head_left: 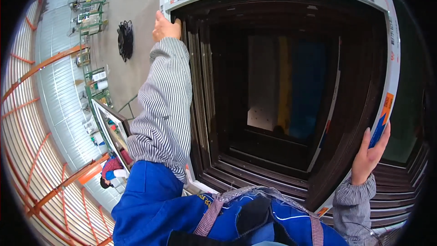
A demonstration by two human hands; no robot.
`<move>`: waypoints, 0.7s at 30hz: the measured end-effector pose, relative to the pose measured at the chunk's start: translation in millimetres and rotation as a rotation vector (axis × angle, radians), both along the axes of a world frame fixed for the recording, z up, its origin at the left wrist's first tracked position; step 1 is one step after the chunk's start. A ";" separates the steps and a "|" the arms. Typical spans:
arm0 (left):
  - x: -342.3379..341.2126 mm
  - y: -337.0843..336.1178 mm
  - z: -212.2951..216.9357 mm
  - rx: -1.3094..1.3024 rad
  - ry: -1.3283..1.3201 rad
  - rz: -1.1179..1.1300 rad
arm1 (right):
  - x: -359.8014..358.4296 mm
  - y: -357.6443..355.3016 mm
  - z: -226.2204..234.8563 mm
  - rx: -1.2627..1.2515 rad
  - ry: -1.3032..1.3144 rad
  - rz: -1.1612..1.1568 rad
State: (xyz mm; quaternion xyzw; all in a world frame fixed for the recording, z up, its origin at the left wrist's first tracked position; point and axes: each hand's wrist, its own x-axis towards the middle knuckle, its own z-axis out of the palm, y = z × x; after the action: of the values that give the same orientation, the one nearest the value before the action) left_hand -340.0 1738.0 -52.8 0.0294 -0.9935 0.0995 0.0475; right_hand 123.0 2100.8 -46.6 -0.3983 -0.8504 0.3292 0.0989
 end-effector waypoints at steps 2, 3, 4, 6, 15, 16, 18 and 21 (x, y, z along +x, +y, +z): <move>-0.4 -5.7 0.9 0.015 -0.001 0.009 | -3.7 -0.5 2.6 0.051 -0.002 0.076; -1.7 -6.6 2.9 0.010 -0.013 0.037 | -5.7 -3.3 1.9 0.001 0.019 0.054; -1.6 -7.1 2.8 0.007 -0.007 0.033 | -6.9 -2.7 1.8 -0.002 0.025 0.050; 6.8 -1.2 4.6 0.035 0.023 -0.008 | -6.3 -2.4 5.0 0.033 -0.001 0.071; 18.2 -4.6 2.4 -0.028 -0.022 0.137 | -3.8 0.5 3.4 0.005 0.018 0.030; 21.1 -6.6 1.5 -0.026 -0.021 0.129 | -2.2 1.4 3.4 -0.005 0.013 0.034; 15.1 -2.4 -2.7 0.002 -0.005 0.093 | -5.1 2.6 2.5 0.035 -0.001 0.065; 13.2 -4.7 0.2 -0.003 0.043 0.049 | -4.2 -0.4 7.9 0.049 0.015 0.059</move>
State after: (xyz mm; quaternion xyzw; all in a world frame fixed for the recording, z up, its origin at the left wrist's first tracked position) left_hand -326.8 1733.3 -52.6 0.0557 -0.9910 0.1016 0.0668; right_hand 118.8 2100.4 -38.7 -0.3681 -0.8688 0.3140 0.1053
